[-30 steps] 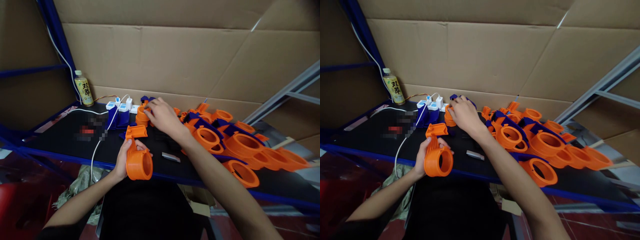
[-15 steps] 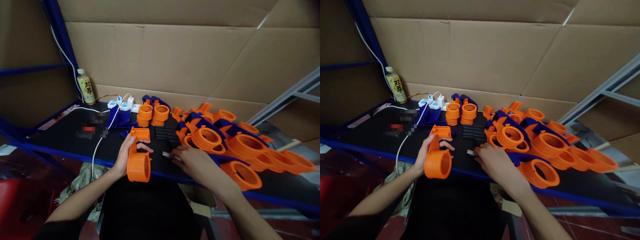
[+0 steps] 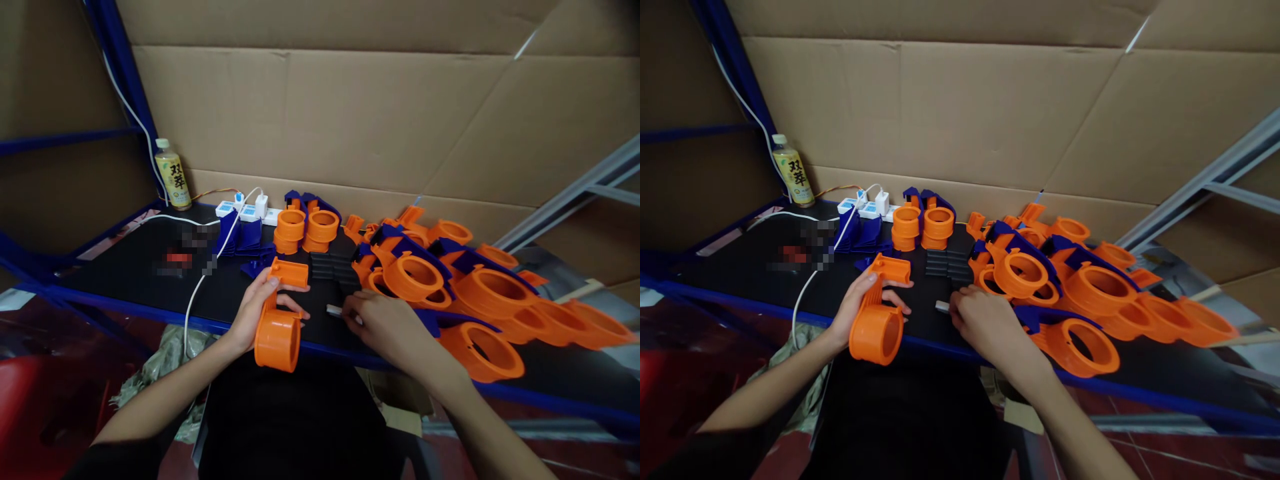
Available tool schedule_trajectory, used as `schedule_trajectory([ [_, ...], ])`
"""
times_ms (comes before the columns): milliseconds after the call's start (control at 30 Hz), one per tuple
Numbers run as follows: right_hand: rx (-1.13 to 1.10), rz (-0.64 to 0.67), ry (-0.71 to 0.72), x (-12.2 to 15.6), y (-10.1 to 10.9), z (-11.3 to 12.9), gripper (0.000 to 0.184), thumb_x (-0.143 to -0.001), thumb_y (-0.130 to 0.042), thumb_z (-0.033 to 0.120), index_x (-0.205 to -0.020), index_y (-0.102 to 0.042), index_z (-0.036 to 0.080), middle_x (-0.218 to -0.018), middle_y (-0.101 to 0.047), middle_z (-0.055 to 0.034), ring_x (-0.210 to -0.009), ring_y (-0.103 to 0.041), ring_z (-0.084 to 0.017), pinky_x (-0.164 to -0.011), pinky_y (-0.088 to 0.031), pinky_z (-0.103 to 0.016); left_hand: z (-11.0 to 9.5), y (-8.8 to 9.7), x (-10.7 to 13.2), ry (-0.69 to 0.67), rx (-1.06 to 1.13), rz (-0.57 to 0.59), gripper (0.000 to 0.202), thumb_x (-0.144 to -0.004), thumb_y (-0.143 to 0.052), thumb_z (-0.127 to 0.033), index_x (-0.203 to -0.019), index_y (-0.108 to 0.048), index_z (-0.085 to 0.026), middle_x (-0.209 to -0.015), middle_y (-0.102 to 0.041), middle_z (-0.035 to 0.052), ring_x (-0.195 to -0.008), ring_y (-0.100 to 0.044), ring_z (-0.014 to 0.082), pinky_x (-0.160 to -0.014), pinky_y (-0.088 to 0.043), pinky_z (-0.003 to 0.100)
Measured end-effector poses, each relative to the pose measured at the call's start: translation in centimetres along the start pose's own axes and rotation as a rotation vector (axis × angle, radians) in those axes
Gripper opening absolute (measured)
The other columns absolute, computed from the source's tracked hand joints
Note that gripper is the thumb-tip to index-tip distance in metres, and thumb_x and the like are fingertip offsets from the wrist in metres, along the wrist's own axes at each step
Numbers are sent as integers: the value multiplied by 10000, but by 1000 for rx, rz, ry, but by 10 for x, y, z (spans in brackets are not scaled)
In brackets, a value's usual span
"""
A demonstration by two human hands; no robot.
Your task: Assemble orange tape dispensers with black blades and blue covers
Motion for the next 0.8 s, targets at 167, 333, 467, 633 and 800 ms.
schedule_trajectory([
  [167,-123,35,1,-2,5,-9,143,-861,-588,168,-870,-709,243,-895,-722,-24,-801,-664,-177,-654,-396,-263,1,-4,1,17,-27,49,367,-929,-596,-431,-1205,-519,-201,-1042,-756,136,-679,-759,269,-592,-628,416],
  [333,-186,12,-30,-5,11,-15,129,-842,-598,163,-835,-693,250,-877,-725,-5,-732,-644,-155,-615,-387,-261,2,-6,1,28,-41,55,341,-935,-595,-416,-1183,-517,-195,-1075,-748,145,-657,-754,260,-555,-623,389],
  [467,-228,-8,-20,-6,11,-16,126,-858,-590,168,-853,-687,249,-891,-724,-7,-747,-648,-152,-619,-397,-256,3,-5,1,43,-39,46,309,-944,-585,-401,-1160,-519,-189,-1116,-736,153,-653,-752,253,-523,-616,369],
  [633,-296,-57,25,-6,7,-18,192,-963,-492,242,-902,-673,219,-924,-715,-41,-816,-667,-178,-695,-459,-272,4,-5,0,57,-39,53,309,-950,-574,-394,-1165,-510,-181,-1123,-727,154,-667,-755,256,-523,-619,368],
  [800,-350,-142,77,-3,6,-22,266,-996,-437,247,-1065,-692,213,-1069,-717,-80,-961,-680,-217,-815,-508,-327,3,-6,0,58,-55,44,341,-947,-572,-394,-1194,-501,-170,-1097,-726,151,-650,-753,246,-556,-628,383],
])
Point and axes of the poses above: each hand's wrist, its own x-axis away from the middle knuckle, its own y-axis out of the back of the hand, z = x × y, the point moved 5 cm from there along -x, towards the middle knuckle
